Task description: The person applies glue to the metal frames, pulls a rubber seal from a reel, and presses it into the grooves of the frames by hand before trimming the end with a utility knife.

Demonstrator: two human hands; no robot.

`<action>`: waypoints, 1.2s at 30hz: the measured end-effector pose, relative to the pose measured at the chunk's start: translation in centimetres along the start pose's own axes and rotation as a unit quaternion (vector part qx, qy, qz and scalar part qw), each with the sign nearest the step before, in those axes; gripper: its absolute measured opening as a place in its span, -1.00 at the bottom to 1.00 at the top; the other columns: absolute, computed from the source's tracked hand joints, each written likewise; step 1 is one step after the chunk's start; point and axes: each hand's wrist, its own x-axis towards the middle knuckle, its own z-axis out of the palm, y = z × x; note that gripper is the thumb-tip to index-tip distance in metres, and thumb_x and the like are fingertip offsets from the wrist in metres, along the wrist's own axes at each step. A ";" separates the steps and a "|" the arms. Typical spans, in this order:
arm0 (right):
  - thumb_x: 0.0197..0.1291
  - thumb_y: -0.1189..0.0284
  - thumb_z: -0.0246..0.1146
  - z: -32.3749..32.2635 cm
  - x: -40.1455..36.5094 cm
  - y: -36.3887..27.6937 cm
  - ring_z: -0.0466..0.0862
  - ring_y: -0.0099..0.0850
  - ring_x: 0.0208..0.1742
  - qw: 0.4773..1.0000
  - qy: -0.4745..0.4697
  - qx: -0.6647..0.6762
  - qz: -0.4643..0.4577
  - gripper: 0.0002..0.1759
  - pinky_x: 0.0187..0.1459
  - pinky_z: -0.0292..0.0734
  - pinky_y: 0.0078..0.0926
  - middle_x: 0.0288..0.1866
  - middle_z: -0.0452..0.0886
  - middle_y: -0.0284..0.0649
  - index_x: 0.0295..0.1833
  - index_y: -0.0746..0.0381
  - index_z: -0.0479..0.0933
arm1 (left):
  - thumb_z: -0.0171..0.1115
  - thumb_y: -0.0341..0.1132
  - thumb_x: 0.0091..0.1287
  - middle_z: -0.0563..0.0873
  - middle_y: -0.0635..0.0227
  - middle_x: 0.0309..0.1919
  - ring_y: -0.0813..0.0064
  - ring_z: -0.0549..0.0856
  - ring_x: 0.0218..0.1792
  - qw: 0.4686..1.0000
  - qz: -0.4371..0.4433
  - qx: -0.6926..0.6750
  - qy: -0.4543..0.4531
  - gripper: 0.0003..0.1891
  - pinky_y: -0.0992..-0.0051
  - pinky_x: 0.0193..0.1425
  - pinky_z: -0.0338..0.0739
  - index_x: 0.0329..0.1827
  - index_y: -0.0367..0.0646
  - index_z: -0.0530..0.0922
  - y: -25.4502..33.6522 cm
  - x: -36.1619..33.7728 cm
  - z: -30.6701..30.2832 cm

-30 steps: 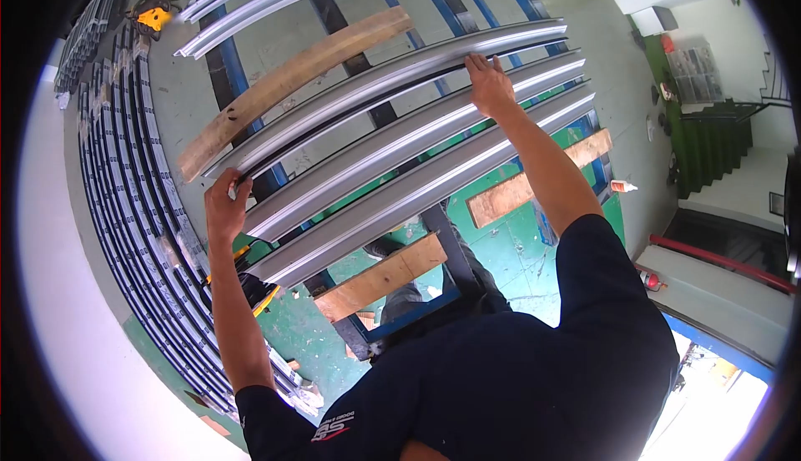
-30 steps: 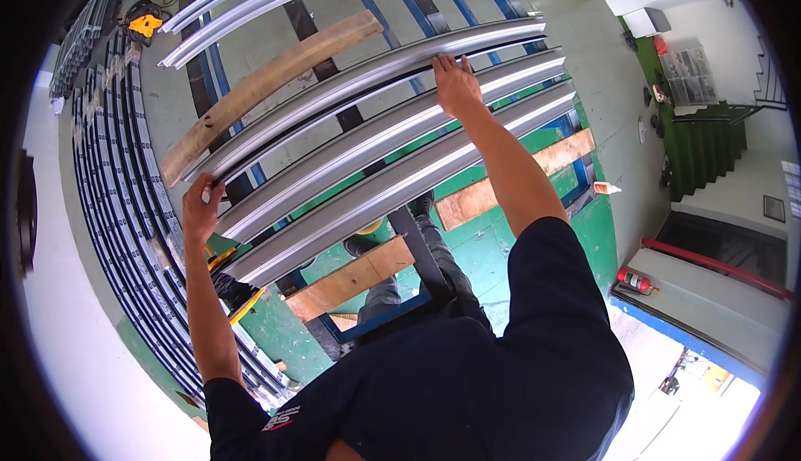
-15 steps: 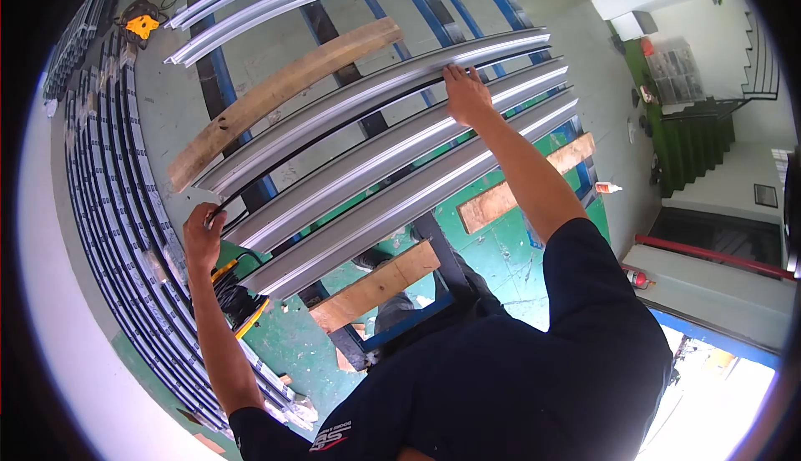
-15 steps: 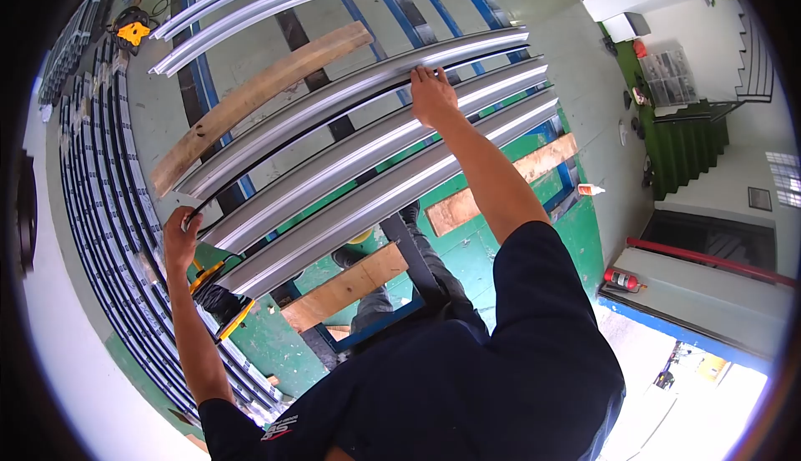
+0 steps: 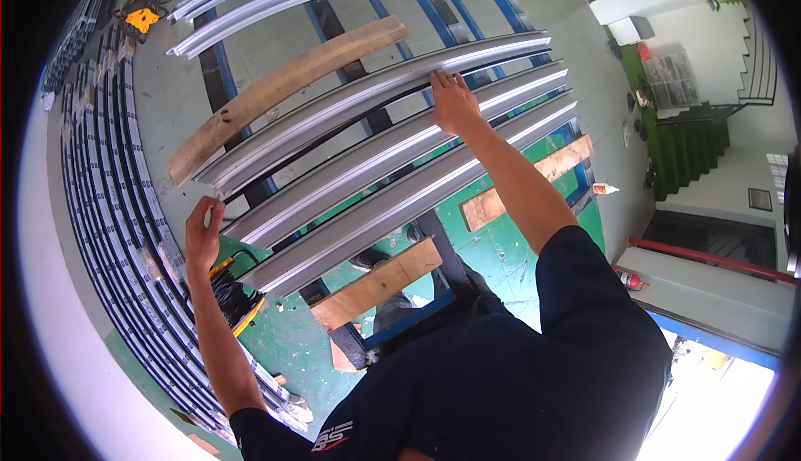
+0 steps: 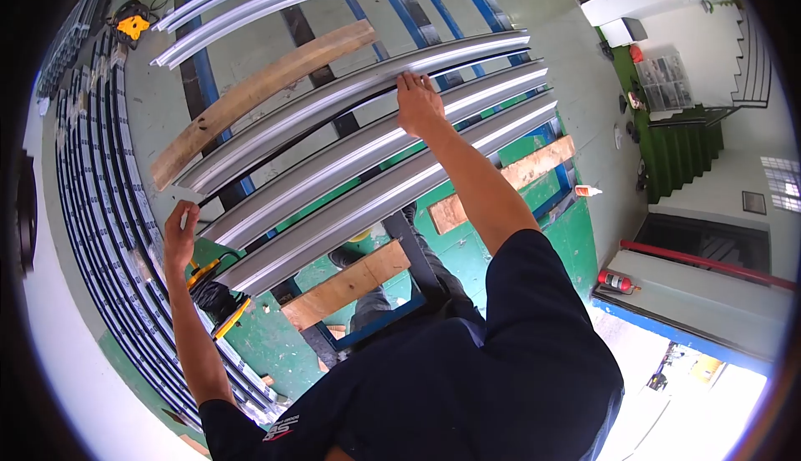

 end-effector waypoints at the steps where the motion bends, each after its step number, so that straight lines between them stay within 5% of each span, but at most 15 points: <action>1: 0.23 0.43 0.32 0.6 -0.2 -0.1 0.20 -0.21 0.71 1.000 0.008 -0.002 -0.003 -0.15 0.71 -0.02 -0.20 0.68 0.24 -0.02 0.61 0.35 0.20 | 0.28 -0.24 0.54 0.58 0.31 -0.41 0.47 0.52 -0.27 1.000 -0.010 -0.014 -0.012 -0.76 0.39 -0.07 0.47 -0.16 -0.28 0.56 -0.4 0.1 0.0; 6: 0.23 0.41 0.33 1.1 0.3 1.0 0.21 -0.26 0.70 0.999 0.015 -0.029 -0.015 -0.14 0.71 -0.02 -0.20 0.68 0.25 -0.08 0.62 0.32 0.19 | 0.37 -0.31 0.41 0.66 0.24 -0.37 0.38 0.62 -0.33 0.991 -0.042 0.126 0.005 -0.82 0.30 -0.15 0.53 -0.16 -0.26 0.60 1.2 -0.4 -1.3; 9: 0.27 0.42 0.28 -2.4 -0.1 -1.3 0.23 -0.27 0.69 0.999 -0.013 -0.019 -0.033 -0.21 0.71 -0.01 -0.19 0.66 0.28 -0.09 0.59 0.32 0.23 | 0.40 -0.35 0.34 0.72 0.13 -0.35 0.18 0.72 -0.33 0.986 0.085 0.127 0.061 -0.83 0.22 -0.18 0.58 -0.16 -0.26 0.62 0.4 0.1 -0.7; 12: 0.28 0.43 0.26 -0.9 -0.5 -3.2 0.24 -0.27 0.68 0.999 0.012 -0.013 -0.046 -0.24 0.70 0.01 -0.18 0.65 0.30 -0.09 0.59 0.31 0.25 | 0.38 -0.36 0.35 0.75 0.07 -0.33 0.05 0.77 -0.26 0.990 0.031 0.125 0.063 -0.84 0.18 -0.13 0.60 -0.16 -0.26 0.62 1.0 0.2 -0.6; 14: 0.28 0.42 0.26 1.0 -0.6 -2.6 0.25 -0.27 0.68 0.996 0.071 -0.010 -0.043 -0.23 0.70 0.02 -0.17 0.64 0.31 -0.08 0.59 0.31 0.25 | 0.38 -0.37 0.36 0.75 0.11 -0.35 0.15 0.73 -0.31 0.990 0.023 0.123 0.062 -0.85 0.24 -0.14 0.58 -0.19 -0.27 0.62 1.0 0.3 -0.6; 20: 0.27 0.46 0.25 -4.5 -0.5 -4.5 0.30 -0.25 0.66 0.998 -0.060 -0.003 -0.034 -0.29 0.68 0.06 -0.16 0.60 0.38 -0.07 0.54 0.31 0.31 | 0.39 -0.40 0.36 0.72 0.21 -0.39 0.44 0.61 -0.36 0.998 0.024 0.039 0.052 -0.85 0.40 -0.15 0.53 -0.19 -0.32 0.63 0.1 0.6 -0.6; 22: 0.27 0.43 0.27 -3.0 -0.5 -5.0 0.33 -0.25 0.64 0.998 -0.025 -0.013 -0.051 -0.33 0.68 0.07 -0.12 0.57 0.41 -0.07 0.50 0.30 0.35 | 0.39 -0.40 0.36 0.71 0.24 -0.40 0.49 0.59 -0.35 0.998 0.028 0.033 0.055 -0.84 0.43 -0.15 0.53 -0.17 -0.32 0.63 0.2 0.6 -0.4; 27: 0.29 0.39 0.28 -1.0 -1.0 -4.7 0.34 -0.25 0.63 0.996 0.057 0.001 -0.065 -0.34 0.68 0.07 -0.10 0.56 0.42 -0.09 0.49 0.30 0.36 | 0.40 -0.40 0.37 0.67 0.28 -0.40 0.52 0.56 -0.32 0.998 0.015 0.004 0.069 -0.83 0.46 -0.13 0.50 -0.16 -0.33 0.63 0.4 0.6 -0.9; 30: 0.29 0.42 0.26 -3.2 -0.9 -5.4 0.31 -0.25 0.65 0.999 -0.021 -0.001 -0.038 -0.34 0.69 0.06 -0.10 0.58 0.39 -0.11 0.50 0.28 0.35 | 0.40 -0.40 0.37 0.66 0.29 -0.41 0.53 0.55 -0.31 0.996 0.026 -0.011 0.081 -0.83 0.47 -0.12 0.50 -0.15 -0.34 0.63 0.6 1.0 -0.9; 36: 0.24 0.45 0.29 -1.9 -0.6 -2.8 0.28 -0.30 0.66 0.999 -0.011 0.038 -0.009 -0.29 0.69 0.02 -0.06 0.63 0.34 -0.19 0.53 0.22 0.32 | 0.40 -0.40 0.37 0.68 0.29 -0.38 0.52 0.57 -0.31 0.996 0.020 -0.007 0.085 -0.83 0.48 -0.11 0.50 -0.14 -0.33 0.64 0.5 0.7 -0.7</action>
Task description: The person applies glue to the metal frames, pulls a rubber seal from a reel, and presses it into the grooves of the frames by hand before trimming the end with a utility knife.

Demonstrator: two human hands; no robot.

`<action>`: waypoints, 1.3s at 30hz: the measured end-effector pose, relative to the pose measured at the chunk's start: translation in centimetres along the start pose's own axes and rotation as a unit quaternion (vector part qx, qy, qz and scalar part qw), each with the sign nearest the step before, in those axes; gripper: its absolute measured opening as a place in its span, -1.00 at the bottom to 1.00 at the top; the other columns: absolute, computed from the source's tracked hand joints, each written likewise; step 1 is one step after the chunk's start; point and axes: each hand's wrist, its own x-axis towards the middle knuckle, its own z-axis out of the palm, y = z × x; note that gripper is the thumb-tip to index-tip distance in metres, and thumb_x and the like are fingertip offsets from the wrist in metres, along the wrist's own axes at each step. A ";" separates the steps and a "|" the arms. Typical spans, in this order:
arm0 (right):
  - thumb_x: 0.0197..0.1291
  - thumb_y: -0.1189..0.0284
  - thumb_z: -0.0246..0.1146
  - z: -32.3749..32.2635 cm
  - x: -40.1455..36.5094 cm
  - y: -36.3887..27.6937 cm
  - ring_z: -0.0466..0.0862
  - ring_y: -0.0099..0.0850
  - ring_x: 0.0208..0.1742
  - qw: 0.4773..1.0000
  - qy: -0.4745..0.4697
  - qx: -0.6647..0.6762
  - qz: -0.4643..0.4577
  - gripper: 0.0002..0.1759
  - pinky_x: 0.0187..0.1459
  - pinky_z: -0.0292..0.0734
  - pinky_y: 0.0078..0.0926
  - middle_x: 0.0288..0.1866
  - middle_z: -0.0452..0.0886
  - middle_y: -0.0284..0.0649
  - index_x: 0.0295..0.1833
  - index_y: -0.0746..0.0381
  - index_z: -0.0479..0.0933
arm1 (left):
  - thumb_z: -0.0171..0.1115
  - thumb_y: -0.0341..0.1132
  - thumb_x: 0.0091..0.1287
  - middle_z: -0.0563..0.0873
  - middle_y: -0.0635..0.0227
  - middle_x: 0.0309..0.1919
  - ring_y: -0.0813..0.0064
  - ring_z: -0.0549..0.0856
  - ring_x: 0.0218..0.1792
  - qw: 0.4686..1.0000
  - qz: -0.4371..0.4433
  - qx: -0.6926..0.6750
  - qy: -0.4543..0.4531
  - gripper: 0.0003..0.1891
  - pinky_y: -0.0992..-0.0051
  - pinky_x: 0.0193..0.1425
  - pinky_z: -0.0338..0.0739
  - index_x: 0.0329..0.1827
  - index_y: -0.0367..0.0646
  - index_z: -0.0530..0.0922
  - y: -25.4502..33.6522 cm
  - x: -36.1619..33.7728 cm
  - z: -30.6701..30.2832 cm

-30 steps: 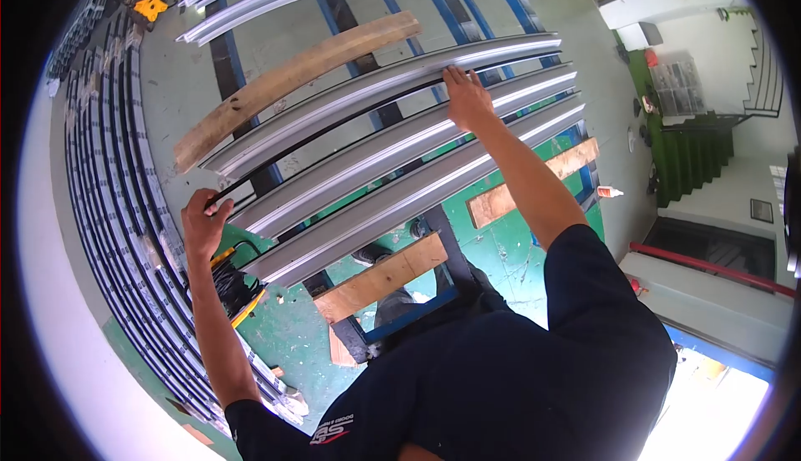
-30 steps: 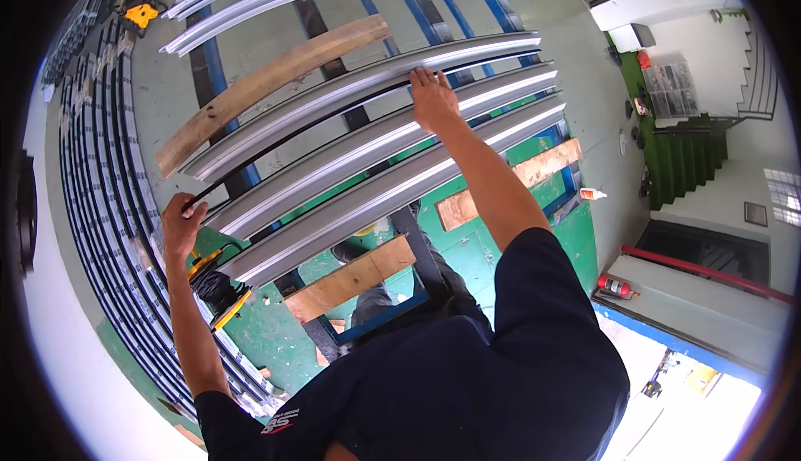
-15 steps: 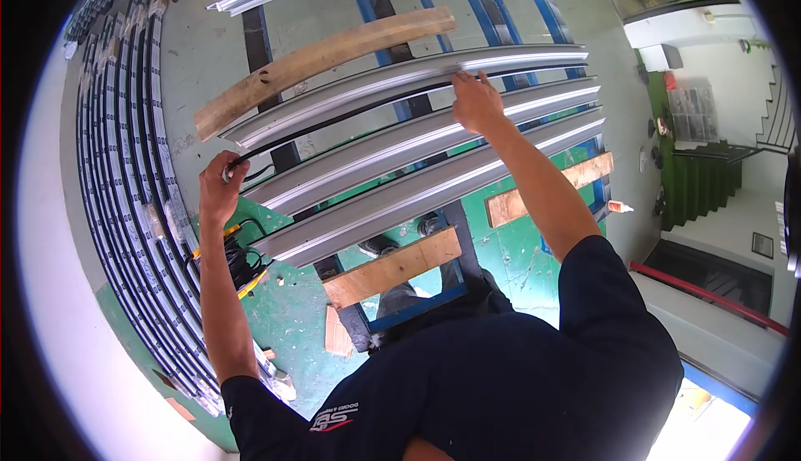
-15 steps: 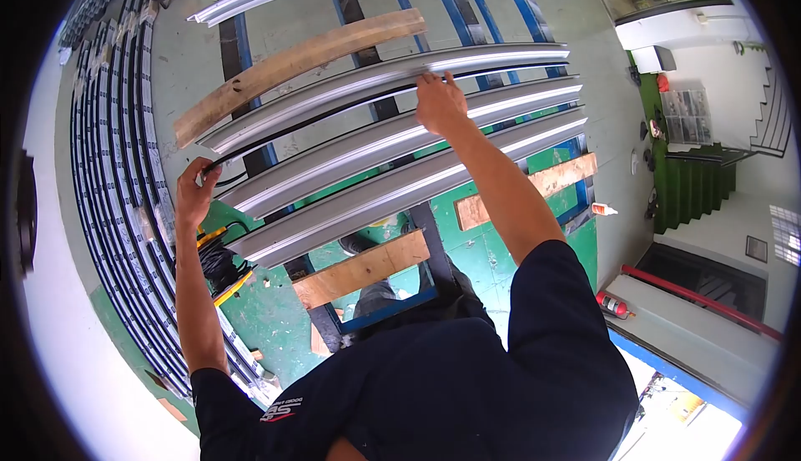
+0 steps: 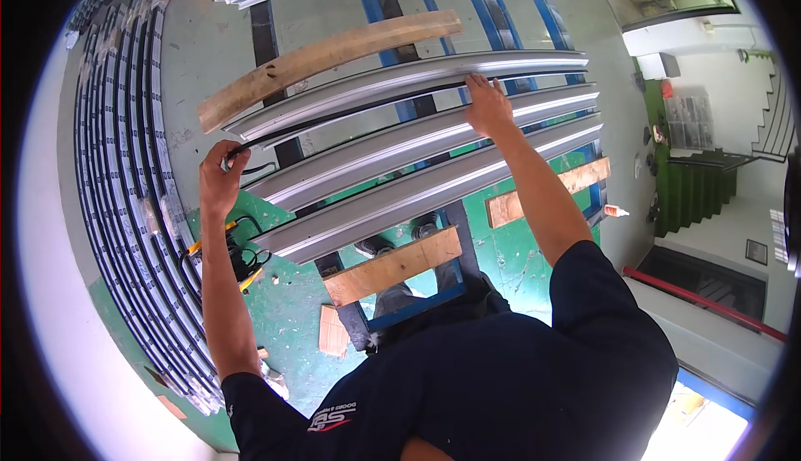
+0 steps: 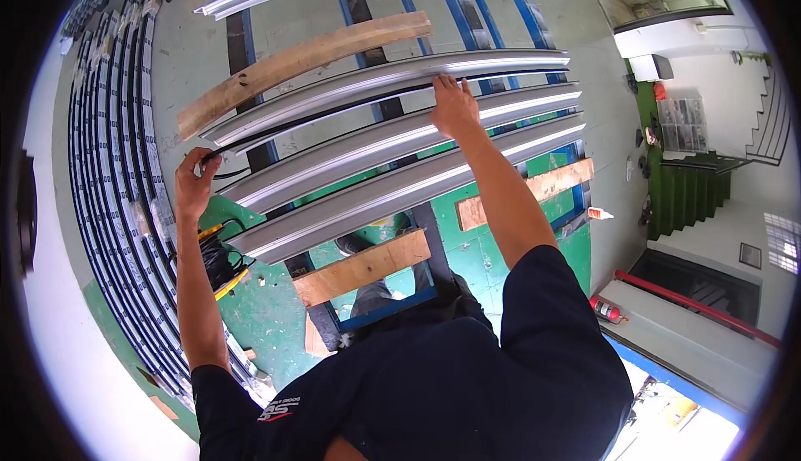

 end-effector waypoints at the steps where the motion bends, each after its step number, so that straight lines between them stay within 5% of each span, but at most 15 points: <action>1: 0.24 0.46 0.29 -0.5 0.0 0.2 0.28 -0.31 0.66 1.000 -0.018 0.014 0.002 -0.27 0.69 0.03 -0.06 0.63 0.34 -0.21 0.54 0.21 0.31 | 0.40 -0.40 0.37 0.68 0.29 -0.37 0.52 0.57 -0.31 1.000 -0.002 0.004 0.002 -0.83 0.48 -0.10 0.50 -0.13 -0.33 0.65 0.1 -0.1 0.0; 8: 0.21 0.52 0.25 0.4 -0.2 -0.2 0.32 -0.25 0.64 0.995 0.050 0.019 0.088 -0.27 0.67 0.05 -0.02 0.61 0.38 -0.17 0.54 0.21 0.33 | 0.46 -0.30 0.37 0.74 0.26 -0.31 0.47 0.63 -0.25 1.000 -0.005 0.009 0.000 -0.75 0.45 -0.05 0.54 -0.11 -0.34 0.68 0.4 -0.4 -0.3; 13: 0.21 0.50 0.24 1.3 -0.4 -0.2 0.32 -0.27 0.64 0.994 0.095 0.029 0.050 -0.35 0.66 0.01 0.16 0.57 0.44 -0.19 0.47 0.21 0.41 | 0.46 -0.26 0.40 0.75 0.24 -0.29 0.45 0.66 -0.23 1.000 -0.011 0.004 -0.003 -0.74 0.45 -0.03 0.55 -0.13 -0.33 0.70 -0.1 0.2 -0.2; 17: 0.21 0.51 0.24 -1.2 0.1 -1.3 0.37 -0.23 0.60 0.997 0.019 0.028 0.067 -0.35 0.66 0.03 0.12 0.56 0.44 -0.17 0.46 0.23 0.41 | 0.46 -0.25 0.39 0.76 0.24 -0.30 0.45 0.67 -0.24 1.000 -0.004 0.003 0.002 -0.74 0.45 -0.04 0.55 -0.13 -0.32 0.70 0.1 -0.1 -0.2; 21: 0.23 0.47 0.26 1.5 -0.7 -1.5 0.35 -0.22 0.62 0.996 0.091 0.013 0.007 -0.35 0.67 0.06 0.04 0.58 0.40 -0.12 0.46 0.25 0.38 | 0.46 -0.26 0.39 0.76 0.23 -0.31 0.46 0.67 -0.24 1.000 -0.014 0.007 0.005 -0.74 0.46 -0.04 0.55 -0.13 -0.32 0.70 0.0 -0.8 -0.1; 25: 0.24 0.49 0.24 -2.4 -0.9 -3.2 0.31 -0.21 0.64 0.999 -0.024 0.013 0.029 -0.35 0.66 0.08 0.05 0.61 0.37 -0.11 0.48 0.25 0.37 | 0.45 -0.26 0.40 0.75 0.23 -0.31 0.47 0.66 -0.25 1.000 0.002 0.002 0.014 -0.74 0.47 -0.04 0.54 -0.13 -0.33 0.69 0.2 -0.2 0.2; 29: 0.25 0.47 0.23 1.8 -1.7 -4.0 0.32 -0.23 0.64 0.995 0.095 0.029 -0.006 -0.36 0.67 0.02 0.12 0.59 0.39 -0.14 0.47 0.24 0.37 | 0.43 -0.28 0.41 0.74 0.25 -0.32 0.49 0.63 -0.26 1.000 -0.014 0.002 0.011 -0.76 0.48 -0.05 0.53 -0.12 -0.34 0.69 -0.3 -0.2 0.5; 33: 0.23 0.45 0.26 -2.7 -1.3 -5.4 0.33 -0.24 0.63 0.999 -0.032 0.005 0.025 -0.35 0.64 0.04 0.18 0.59 0.40 -0.14 0.47 0.25 0.38 | 0.42 -0.28 0.42 0.73 0.26 -0.33 0.49 0.61 -0.27 1.000 0.007 -0.007 0.018 -0.76 0.48 -0.06 0.53 -0.11 -0.34 0.69 -0.1 -0.1 0.4; 39: 0.23 0.43 0.29 1.4 -2.1 -7.7 0.36 -0.28 0.61 0.996 0.076 -0.009 -0.051 -0.34 0.64 0.05 0.15 0.55 0.44 -0.16 0.47 0.26 0.39 | 0.41 -0.27 0.43 0.74 0.27 -0.31 0.49 0.63 -0.25 0.999 -0.023 0.006 0.024 -0.75 0.48 -0.04 0.53 -0.11 -0.34 0.69 0.0 -0.2 0.7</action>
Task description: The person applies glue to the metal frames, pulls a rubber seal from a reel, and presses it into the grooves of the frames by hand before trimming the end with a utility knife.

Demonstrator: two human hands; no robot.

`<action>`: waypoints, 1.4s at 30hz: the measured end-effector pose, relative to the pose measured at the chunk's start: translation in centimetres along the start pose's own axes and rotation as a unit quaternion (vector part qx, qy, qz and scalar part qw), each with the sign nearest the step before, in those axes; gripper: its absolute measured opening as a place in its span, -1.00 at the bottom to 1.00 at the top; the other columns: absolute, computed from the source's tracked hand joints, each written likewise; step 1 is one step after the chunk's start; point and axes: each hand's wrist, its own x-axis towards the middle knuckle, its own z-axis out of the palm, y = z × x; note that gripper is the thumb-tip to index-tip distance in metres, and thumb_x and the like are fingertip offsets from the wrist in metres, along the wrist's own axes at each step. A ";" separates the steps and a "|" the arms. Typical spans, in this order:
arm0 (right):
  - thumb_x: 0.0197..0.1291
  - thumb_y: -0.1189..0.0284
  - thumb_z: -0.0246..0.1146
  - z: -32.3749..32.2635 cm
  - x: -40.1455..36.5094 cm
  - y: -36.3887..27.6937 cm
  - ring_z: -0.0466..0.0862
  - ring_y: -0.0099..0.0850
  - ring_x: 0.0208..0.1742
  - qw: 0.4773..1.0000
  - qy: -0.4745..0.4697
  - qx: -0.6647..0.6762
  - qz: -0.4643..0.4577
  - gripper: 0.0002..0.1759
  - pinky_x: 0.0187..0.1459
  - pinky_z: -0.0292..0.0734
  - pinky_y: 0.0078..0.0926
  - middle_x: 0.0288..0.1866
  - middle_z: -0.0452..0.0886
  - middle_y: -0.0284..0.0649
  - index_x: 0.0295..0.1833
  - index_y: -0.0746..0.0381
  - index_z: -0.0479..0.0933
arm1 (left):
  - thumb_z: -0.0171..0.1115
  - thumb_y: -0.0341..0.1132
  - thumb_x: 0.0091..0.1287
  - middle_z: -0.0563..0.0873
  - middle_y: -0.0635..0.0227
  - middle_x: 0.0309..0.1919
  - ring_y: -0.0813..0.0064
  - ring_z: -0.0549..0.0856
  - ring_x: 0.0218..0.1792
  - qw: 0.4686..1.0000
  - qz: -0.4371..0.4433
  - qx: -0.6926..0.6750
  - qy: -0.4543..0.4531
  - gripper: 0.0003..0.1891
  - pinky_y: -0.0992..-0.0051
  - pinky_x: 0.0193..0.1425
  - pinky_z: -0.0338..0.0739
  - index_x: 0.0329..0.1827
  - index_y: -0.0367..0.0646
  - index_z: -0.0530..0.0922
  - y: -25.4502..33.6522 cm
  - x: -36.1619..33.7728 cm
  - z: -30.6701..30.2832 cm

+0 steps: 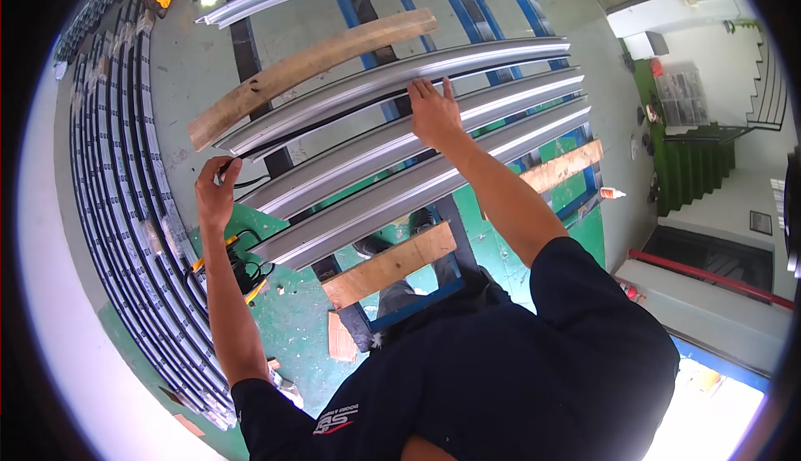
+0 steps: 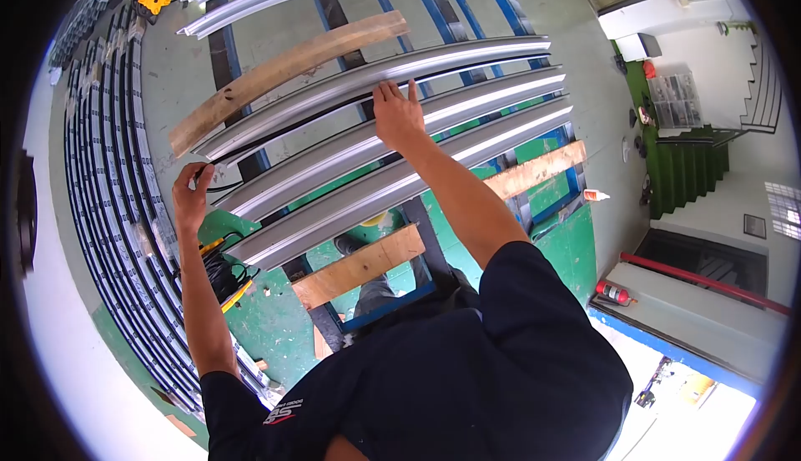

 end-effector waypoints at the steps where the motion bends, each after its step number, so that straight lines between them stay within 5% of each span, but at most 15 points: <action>1: 0.23 0.43 0.29 -0.8 0.4 0.1 0.36 -0.28 0.61 1.000 -0.001 0.004 -0.005 -0.34 0.64 0.05 0.15 0.54 0.45 -0.16 0.47 0.26 0.39 | 0.41 -0.27 0.43 0.74 0.27 -0.31 0.49 0.63 -0.24 1.000 0.007 -0.002 0.003 -0.75 0.48 -0.04 0.54 -0.11 -0.34 0.69 0.0 0.1 0.0; 9: 0.20 0.45 0.31 -0.8 -0.1 -1.8 0.37 -0.22 0.60 0.998 0.041 0.040 -0.028 -0.35 0.65 0.05 0.10 0.52 0.46 -0.08 0.43 0.29 0.42 | 0.43 -0.26 0.41 0.76 0.26 -0.30 0.49 0.66 -0.24 1.000 0.014 -0.021 0.002 -0.76 0.47 -0.04 0.55 -0.10 -0.31 0.70 -0.3 -0.2 0.1; 13: 0.27 0.38 0.27 -3.8 1.4 -0.7 0.35 -0.28 0.62 0.992 -0.112 0.047 -0.025 -0.36 0.66 0.06 0.06 0.55 0.44 -0.18 0.47 0.25 0.40 | 0.44 -0.28 0.41 0.76 0.27 -0.30 0.49 0.66 -0.25 1.000 0.014 0.006 0.011 -0.77 0.46 -0.05 0.55 -0.10 -0.30 0.71 -0.3 -0.4 0.2; 14: 0.30 0.38 0.24 -3.1 1.3 0.1 0.36 -0.32 0.62 0.995 -0.089 0.045 -0.030 -0.37 0.67 0.04 0.06 0.57 0.43 -0.27 0.51 0.14 0.40 | 0.44 -0.29 0.41 0.76 0.27 -0.30 0.49 0.66 -0.25 1.000 0.015 0.007 0.015 -0.78 0.46 -0.05 0.55 -0.10 -0.30 0.71 -0.3 -0.4 0.3; 17: 0.31 0.38 0.26 -0.6 0.4 4.7 0.35 -0.36 0.62 0.999 -0.009 0.042 -0.025 -0.35 0.65 0.07 0.11 0.57 0.41 -0.30 0.52 0.02 0.38 | 0.44 -0.30 0.40 0.75 0.28 -0.31 0.49 0.66 -0.25 1.000 0.017 0.005 0.013 -0.79 0.46 -0.05 0.54 -0.10 -0.29 0.71 -0.3 -0.4 0.2; 22: 0.40 0.29 0.18 1.8 0.8 18.5 0.34 -0.36 0.62 0.989 -0.012 0.018 0.149 -0.43 0.63 0.12 0.15 0.60 0.37 -0.32 0.51 -0.09 0.40 | 0.43 -0.32 0.41 0.75 0.30 -0.29 0.51 0.66 -0.24 0.999 0.021 0.036 -0.008 -0.81 0.46 -0.06 0.53 -0.11 -0.30 0.69 -0.3 -0.4 -0.2; 23: 0.34 0.32 0.23 3.6 1.3 22.3 0.61 -0.14 0.38 0.977 0.100 0.035 0.185 -0.59 0.48 0.40 -0.01 0.42 0.58 -0.20 0.30 -0.02 0.62 | 0.42 -0.33 0.42 0.74 0.31 -0.29 0.51 0.66 -0.24 0.999 0.019 0.041 -0.012 -0.81 0.47 -0.05 0.53 -0.11 -0.30 0.69 0.0 -0.3 -0.3; 24: 0.37 0.17 0.24 3.7 1.7 25.6 0.66 -0.01 0.29 0.944 0.140 0.120 0.273 -0.60 0.34 0.54 -0.07 0.32 0.65 -0.06 0.23 0.06 0.66 | 0.42 -0.33 0.42 0.74 0.31 -0.30 0.52 0.65 -0.24 0.999 0.013 0.043 -0.014 -0.81 0.47 -0.05 0.53 -0.11 -0.30 0.69 0.0 -0.2 -0.4; 26: 0.34 0.02 0.30 2.4 3.3 30.8 0.67 0.10 0.25 0.852 0.112 0.151 0.489 -0.48 0.28 0.57 -0.02 0.21 0.70 0.06 0.17 0.19 0.69 | 0.42 -0.33 0.42 0.73 0.32 -0.31 0.53 0.65 -0.24 0.999 -0.002 0.046 -0.017 -0.81 0.48 -0.04 0.52 -0.11 -0.30 0.68 -0.1 -0.1 -0.4; 27: 0.33 0.05 0.32 4.8 4.1 34.9 0.81 -0.05 -0.01 0.839 0.164 0.119 0.505 -0.48 0.02 0.71 -0.14 -0.04 0.80 0.03 0.01 0.35 0.70 | 0.41 -0.32 0.43 0.71 0.33 -0.29 0.52 0.63 -0.21 0.998 -0.018 0.050 -0.028 -0.81 0.48 -0.01 0.50 -0.10 -0.30 0.67 0.2 0.0 -0.5; 29: 0.31 0.18 0.30 3.7 5.8 38.2 0.81 -0.20 -0.42 0.680 0.130 0.410 0.593 -0.55 -0.33 0.70 -0.25 -0.35 0.76 0.04 -0.23 0.46 0.64 | 0.39 -0.31 0.45 0.69 0.34 -0.27 0.50 0.61 -0.18 0.996 -0.017 0.087 -0.027 -0.80 0.45 0.02 0.48 -0.09 -0.30 0.67 -0.3 0.1 -0.6; 32: 0.34 0.28 0.33 2.8 7.7 40.3 0.63 -0.44 -0.70 0.660 0.095 0.433 0.607 -0.63 -0.69 0.42 -0.45 -0.57 0.67 -0.11 -0.29 0.44 0.56 | 0.34 -0.29 0.49 0.68 0.32 -0.25 0.44 0.58 -0.17 0.993 -0.047 0.103 -0.030 -0.78 0.39 0.06 0.47 -0.08 -0.32 0.65 0.9 0.2 -0.3; 36: 0.23 0.56 0.34 6.6 9.4 44.6 0.65 -0.39 -0.69 0.577 0.135 0.514 0.620 -0.83 -0.73 0.43 -0.46 -0.53 0.67 -0.08 -0.35 0.46 0.55 | 0.33 -0.26 0.51 0.67 0.28 -0.22 0.42 0.56 -0.16 0.992 -0.058 0.106 -0.027 -0.75 0.37 0.06 0.47 -0.05 -0.33 0.64 0.9 0.3 -0.4; 39: 0.29 0.57 0.32 7.5 8.7 46.3 0.61 -0.40 -0.71 0.537 0.127 0.583 0.596 -0.85 -0.74 0.40 -0.45 -0.54 0.67 -0.07 -0.27 0.46 0.55 | 0.32 -0.24 0.52 0.65 0.28 -0.22 0.42 0.54 -0.16 0.986 -0.083 0.137 -0.045 -0.73 0.35 0.05 0.46 -0.04 -0.34 0.63 2.0 0.3 -0.6; 42: 0.44 0.36 0.26 7.3 8.6 47.0 0.54 -0.50 -0.73 0.571 0.107 0.538 0.611 -0.75 -0.78 0.22 -0.52 -0.53 0.70 -0.05 -0.21 0.37 0.56 | 0.31 -0.23 0.53 0.65 0.27 -0.21 0.41 0.52 -0.16 0.984 -0.087 0.148 -0.054 -0.72 0.34 0.07 0.45 -0.04 -0.34 0.63 2.1 0.4 -0.6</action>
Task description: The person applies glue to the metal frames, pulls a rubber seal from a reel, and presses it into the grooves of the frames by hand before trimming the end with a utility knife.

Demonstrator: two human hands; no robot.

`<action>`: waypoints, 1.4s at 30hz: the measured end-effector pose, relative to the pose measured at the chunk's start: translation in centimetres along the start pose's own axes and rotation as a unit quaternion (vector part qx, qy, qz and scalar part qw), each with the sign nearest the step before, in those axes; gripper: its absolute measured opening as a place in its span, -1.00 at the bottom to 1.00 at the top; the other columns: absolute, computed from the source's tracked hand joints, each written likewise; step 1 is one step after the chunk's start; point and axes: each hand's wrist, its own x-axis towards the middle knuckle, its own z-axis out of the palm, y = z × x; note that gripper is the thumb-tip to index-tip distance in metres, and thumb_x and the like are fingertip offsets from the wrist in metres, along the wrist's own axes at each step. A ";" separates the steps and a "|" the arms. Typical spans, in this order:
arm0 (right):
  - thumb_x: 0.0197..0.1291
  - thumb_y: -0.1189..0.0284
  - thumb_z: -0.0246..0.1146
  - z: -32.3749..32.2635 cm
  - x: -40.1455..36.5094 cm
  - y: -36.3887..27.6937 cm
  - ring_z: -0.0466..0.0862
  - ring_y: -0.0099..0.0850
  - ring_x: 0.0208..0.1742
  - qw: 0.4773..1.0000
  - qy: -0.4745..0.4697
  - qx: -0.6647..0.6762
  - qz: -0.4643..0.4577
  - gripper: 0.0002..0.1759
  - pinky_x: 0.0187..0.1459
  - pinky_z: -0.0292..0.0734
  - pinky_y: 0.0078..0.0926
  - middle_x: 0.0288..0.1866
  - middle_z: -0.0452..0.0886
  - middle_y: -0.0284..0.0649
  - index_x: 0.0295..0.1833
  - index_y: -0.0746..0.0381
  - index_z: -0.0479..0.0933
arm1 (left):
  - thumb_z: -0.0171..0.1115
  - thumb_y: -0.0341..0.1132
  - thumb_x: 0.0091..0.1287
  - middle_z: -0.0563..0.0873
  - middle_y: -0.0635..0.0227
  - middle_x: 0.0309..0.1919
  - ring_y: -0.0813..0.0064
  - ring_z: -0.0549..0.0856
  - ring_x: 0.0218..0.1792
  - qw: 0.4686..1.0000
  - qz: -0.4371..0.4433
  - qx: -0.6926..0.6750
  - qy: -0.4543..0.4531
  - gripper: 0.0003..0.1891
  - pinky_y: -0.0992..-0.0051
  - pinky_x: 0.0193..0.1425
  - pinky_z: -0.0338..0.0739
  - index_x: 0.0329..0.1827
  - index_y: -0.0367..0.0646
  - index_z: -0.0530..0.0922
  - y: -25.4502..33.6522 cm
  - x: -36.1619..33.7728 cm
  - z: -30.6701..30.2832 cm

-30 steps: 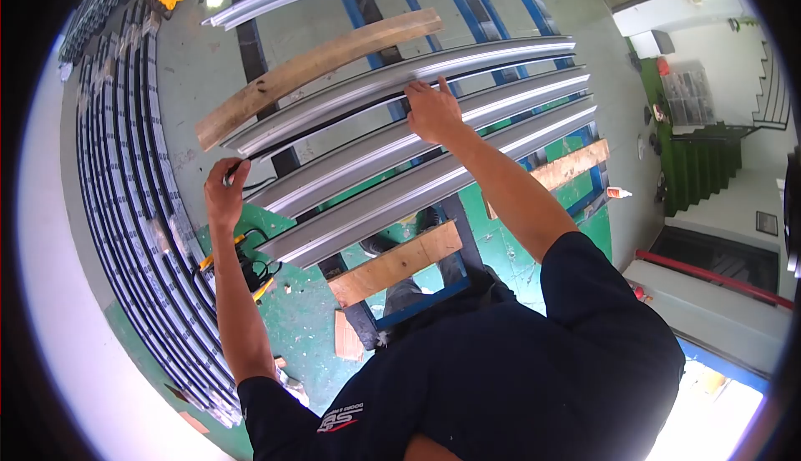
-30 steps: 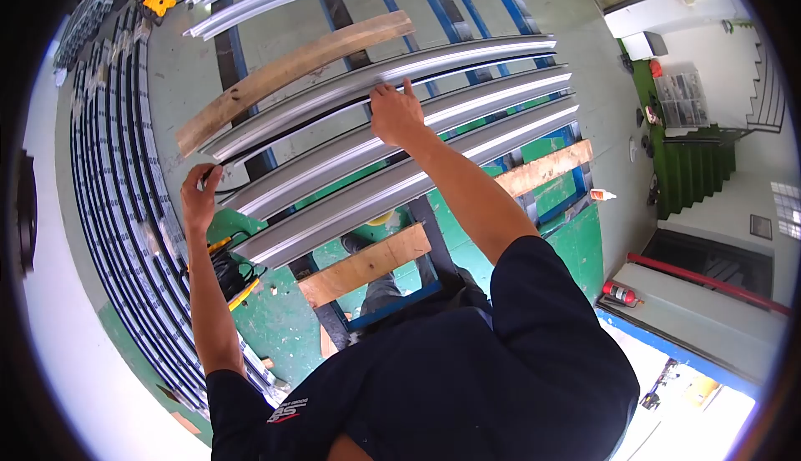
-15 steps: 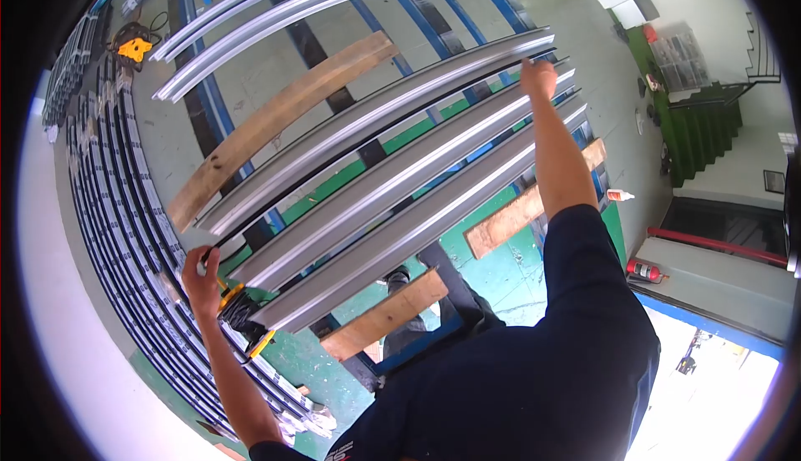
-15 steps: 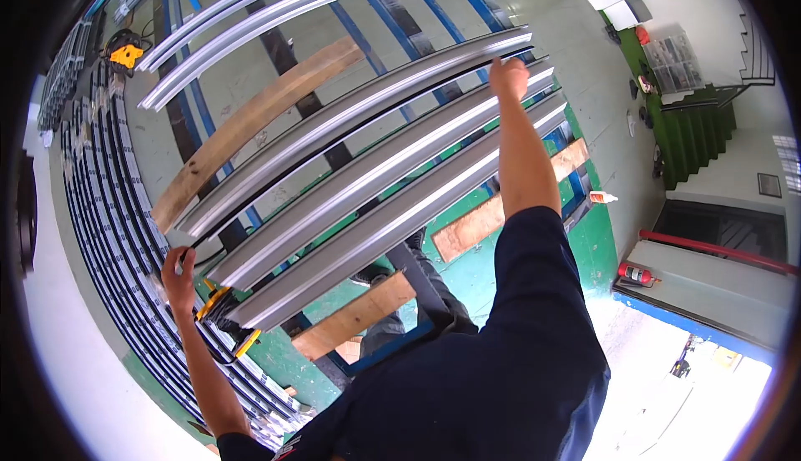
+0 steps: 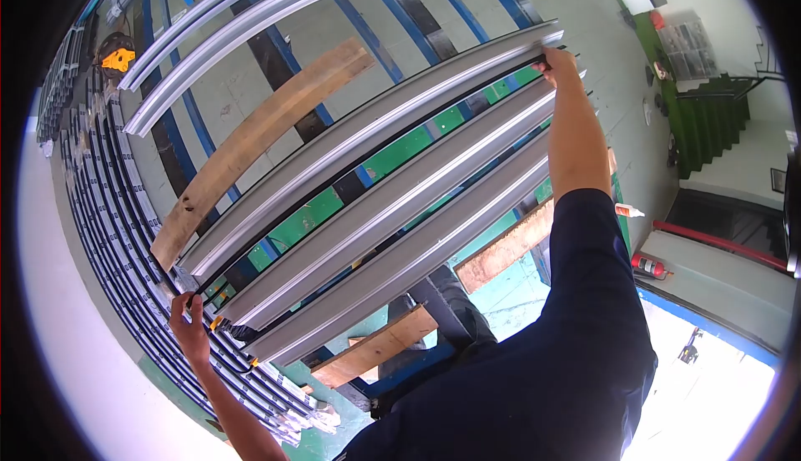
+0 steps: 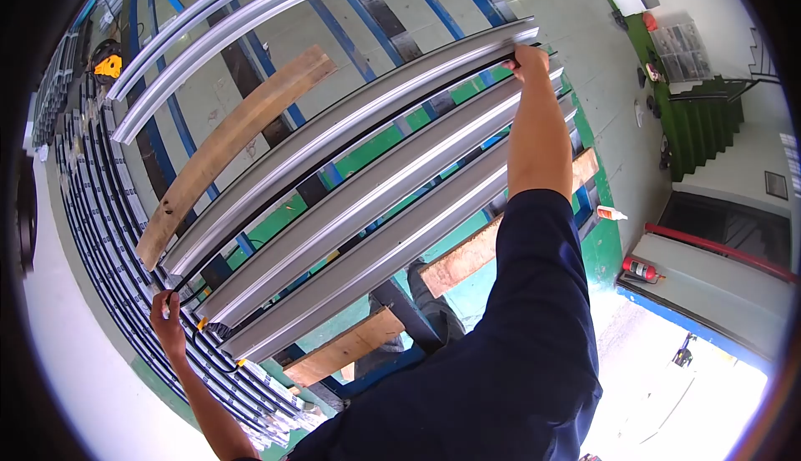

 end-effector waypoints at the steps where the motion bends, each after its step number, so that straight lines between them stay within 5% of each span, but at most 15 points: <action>1: 0.49 0.29 0.24 0.1 0.0 -0.1 0.52 -0.53 -0.74 1.000 0.005 -0.019 -0.002 -0.71 -0.79 0.17 -0.55 -0.53 0.71 -0.04 -0.19 0.34 0.57 | 0.31 -0.23 0.53 0.65 0.27 -0.21 0.41 0.53 -0.15 1.000 -0.005 0.010 -0.003 -0.72 0.34 0.07 0.45 -0.03 -0.34 0.63 0.2 0.0 -0.1; 5: 0.46 0.26 0.25 1.4 -3.8 0.6 0.54 -0.48 -0.74 0.997 0.058 0.046 -0.032 -0.62 -0.80 0.20 -0.53 -0.55 0.69 -0.05 -0.27 0.40 0.54 | 0.29 -0.21 0.54 0.67 0.23 -0.18 0.36 0.58 -0.10 1.000 0.001 0.011 0.008 -0.71 0.32 0.14 0.46 -0.02 -0.34 0.64 0.0 0.2 -0.1; 9: 0.44 0.27 0.24 3.8 -8.9 2.7 0.51 -0.46 -0.77 0.997 0.003 -0.057 -0.045 -0.55 -0.80 0.21 -0.46 -0.57 0.68 -0.03 -0.46 0.40 0.51 | 0.32 -0.25 0.52 0.68 0.25 -0.20 0.38 0.59 -0.13 0.999 0.023 -0.019 0.011 -0.74 0.34 0.09 0.49 -0.04 -0.33 0.64 -0.2 0.4 -0.3; 15: 0.49 0.31 0.21 9.1 -23.1 5.8 0.51 -0.45 -0.75 0.994 -0.109 0.013 -0.014 -0.61 -0.79 0.17 -0.49 -0.50 0.72 0.05 -0.22 0.50 0.51 | 0.40 -0.33 0.44 0.72 0.32 -0.25 0.47 0.65 -0.19 0.998 0.055 -0.031 0.031 -0.82 0.45 0.00 0.52 -0.09 -0.28 0.66 0.0 0.1 -0.1; 16: 0.48 0.35 0.23 9.6 -24.6 6.2 0.64 -0.39 -0.66 0.988 -0.150 0.020 -0.005 -0.64 -0.76 0.24 -0.47 -0.50 0.71 0.09 -0.18 0.51 0.47 | 0.41 -0.32 0.44 0.72 0.32 -0.25 0.48 0.65 -0.19 0.997 0.062 -0.040 0.034 -0.80 0.46 -0.01 0.52 -0.06 -0.28 0.67 0.0 0.0 0.0; 25: 0.43 0.46 0.25 16.3 -40.2 10.5 0.67 -0.36 -0.64 0.946 -0.315 0.038 0.062 -0.74 -0.78 0.13 -0.49 -0.46 0.69 0.10 -0.12 0.50 0.46 | 0.46 -0.30 0.39 0.76 0.28 -0.28 0.50 0.67 -0.25 0.993 0.074 -0.081 0.032 -0.78 0.47 -0.07 0.54 -0.09 -0.29 0.70 -0.8 -0.4 0.4; 32: 0.47 0.51 0.16 18.8 -43.7 11.6 0.54 -0.39 -0.69 0.951 -0.288 0.073 0.080 -0.80 -0.74 0.13 -0.44 -0.47 0.68 0.10 -0.02 0.49 0.47 | 0.42 -0.34 0.38 0.75 0.29 -0.34 0.52 0.67 -0.28 0.986 0.085 -0.137 0.031 -0.83 0.49 -0.08 0.55 -0.11 -0.26 0.67 -1.0 -0.4 0.9; 38: 0.48 0.52 0.14 19.8 -46.9 12.7 0.60 -0.35 -0.65 0.922 -0.357 0.088 0.121 -0.83 -0.74 0.13 -0.44 -0.49 0.67 0.11 -0.10 0.46 0.44 | 0.43 -0.35 0.37 0.74 0.26 -0.33 0.51 0.69 -0.28 0.985 0.065 -0.162 0.017 -0.84 0.49 -0.05 0.58 -0.12 -0.25 0.68 -1.8 0.1 1.2; 42: 0.51 0.51 0.12 21.4 -47.8 13.4 0.64 -0.32 -0.62 0.942 -0.307 0.099 0.096 -0.82 -0.74 0.12 -0.44 -0.48 0.66 0.09 -0.10 0.46 0.41 | 0.44 -0.33 0.36 0.78 0.21 -0.28 0.41 0.74 -0.23 0.982 0.081 -0.166 0.031 -0.83 0.43 -0.01 0.62 -0.13 -0.26 0.73 -2.2 0.5 1.3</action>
